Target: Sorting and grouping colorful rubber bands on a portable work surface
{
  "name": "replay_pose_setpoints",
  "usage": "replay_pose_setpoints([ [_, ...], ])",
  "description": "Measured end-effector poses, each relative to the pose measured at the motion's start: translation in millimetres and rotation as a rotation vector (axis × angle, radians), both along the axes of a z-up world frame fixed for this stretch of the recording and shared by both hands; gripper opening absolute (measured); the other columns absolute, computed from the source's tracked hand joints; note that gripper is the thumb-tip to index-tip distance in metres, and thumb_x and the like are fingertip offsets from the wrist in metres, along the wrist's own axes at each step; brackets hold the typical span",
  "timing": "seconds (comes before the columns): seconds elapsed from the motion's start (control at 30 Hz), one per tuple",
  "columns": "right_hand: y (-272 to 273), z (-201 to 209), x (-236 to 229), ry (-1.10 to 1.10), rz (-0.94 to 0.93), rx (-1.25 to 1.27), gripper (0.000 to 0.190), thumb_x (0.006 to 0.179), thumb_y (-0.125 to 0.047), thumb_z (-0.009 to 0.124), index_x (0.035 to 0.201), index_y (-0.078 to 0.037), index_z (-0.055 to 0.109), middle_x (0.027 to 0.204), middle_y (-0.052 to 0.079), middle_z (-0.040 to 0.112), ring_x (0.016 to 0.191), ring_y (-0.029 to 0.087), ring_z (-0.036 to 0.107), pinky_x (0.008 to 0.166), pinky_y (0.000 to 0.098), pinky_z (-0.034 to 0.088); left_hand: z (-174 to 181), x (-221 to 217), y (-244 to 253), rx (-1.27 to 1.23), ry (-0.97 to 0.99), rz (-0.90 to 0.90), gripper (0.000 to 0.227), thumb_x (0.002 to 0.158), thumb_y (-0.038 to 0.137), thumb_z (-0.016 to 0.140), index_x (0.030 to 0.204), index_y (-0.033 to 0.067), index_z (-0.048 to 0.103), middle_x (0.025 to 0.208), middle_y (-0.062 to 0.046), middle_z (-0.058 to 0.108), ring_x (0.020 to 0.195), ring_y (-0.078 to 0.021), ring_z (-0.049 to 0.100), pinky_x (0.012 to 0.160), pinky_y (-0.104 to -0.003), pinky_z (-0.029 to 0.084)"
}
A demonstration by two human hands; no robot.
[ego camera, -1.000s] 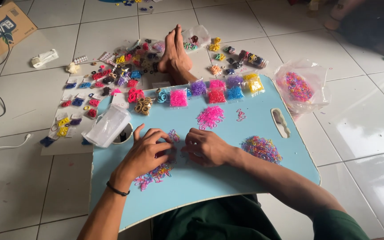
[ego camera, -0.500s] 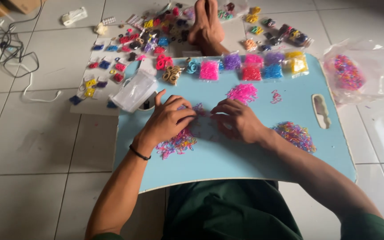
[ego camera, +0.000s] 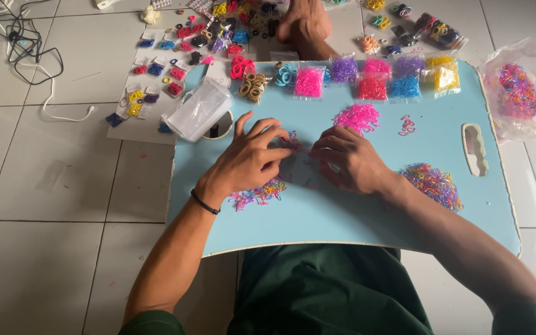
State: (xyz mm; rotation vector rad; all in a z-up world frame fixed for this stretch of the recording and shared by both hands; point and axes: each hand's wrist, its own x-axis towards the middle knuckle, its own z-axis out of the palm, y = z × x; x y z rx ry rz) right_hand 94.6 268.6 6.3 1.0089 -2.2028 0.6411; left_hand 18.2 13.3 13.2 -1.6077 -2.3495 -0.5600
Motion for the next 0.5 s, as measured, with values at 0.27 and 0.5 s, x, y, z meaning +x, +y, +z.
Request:
replay_pose_setpoints([
  [0.27, -1, -4, 0, 0.021, -0.003, 0.019, 0.009, 0.083, -0.002, 0.065, 0.086, -0.005, 0.073, 0.091, 0.011, 0.065, 0.088, 0.035, 0.065, 0.067, 0.0424, 0.048, -4, 3, 5, -0.057, 0.009, 0.056, 0.02, 0.091, 0.027, 0.059, 0.103, 0.0242, 0.075, 0.129, -0.004, 0.058, 0.139, -0.0277, 0.041, 0.113, -0.065, 0.016],
  [0.5, 1, -4, 0, 0.019, -0.036, 0.012, 0.007, 0.08, -0.002, 0.066, 0.081, -0.006, 0.071, 0.086, 0.01, 0.063, 0.085, 0.033, 0.064, 0.066, 0.0412, 0.047, -8, -4, 2, -0.019, 0.04, 0.101, 0.024, 0.099, 0.026, 0.055, 0.114, 0.0191, 0.071, 0.124, -0.003, 0.058, 0.136, -0.0259, 0.043, 0.113, -0.065, 0.016],
])
